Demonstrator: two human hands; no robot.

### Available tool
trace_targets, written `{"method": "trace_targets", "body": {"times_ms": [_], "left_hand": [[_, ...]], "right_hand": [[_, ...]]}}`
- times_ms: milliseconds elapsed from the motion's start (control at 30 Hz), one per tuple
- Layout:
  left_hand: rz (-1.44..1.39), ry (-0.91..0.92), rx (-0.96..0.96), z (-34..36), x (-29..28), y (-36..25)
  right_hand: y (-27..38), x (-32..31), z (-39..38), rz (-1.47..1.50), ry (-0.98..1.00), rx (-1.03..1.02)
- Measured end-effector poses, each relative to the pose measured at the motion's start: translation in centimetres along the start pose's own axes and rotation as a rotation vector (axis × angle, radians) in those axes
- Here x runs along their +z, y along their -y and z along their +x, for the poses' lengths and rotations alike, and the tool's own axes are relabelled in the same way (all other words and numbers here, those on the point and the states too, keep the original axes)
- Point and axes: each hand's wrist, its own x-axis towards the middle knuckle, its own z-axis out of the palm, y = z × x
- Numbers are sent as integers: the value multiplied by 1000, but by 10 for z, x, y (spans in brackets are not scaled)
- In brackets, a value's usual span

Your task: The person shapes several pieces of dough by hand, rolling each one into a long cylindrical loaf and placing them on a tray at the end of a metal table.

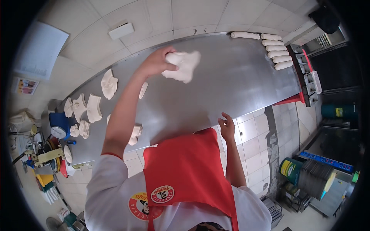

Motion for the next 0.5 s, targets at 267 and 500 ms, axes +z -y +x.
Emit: {"method": "trace_targets", "body": {"times_ms": [267,500], "left_hand": [[185,-7,97,8,63,94],[512,-149,329,-117,203,204]], "right_hand": [[55,31,-30,-122,-39,-59],[66,104,-11,-425,192,-545]]}}
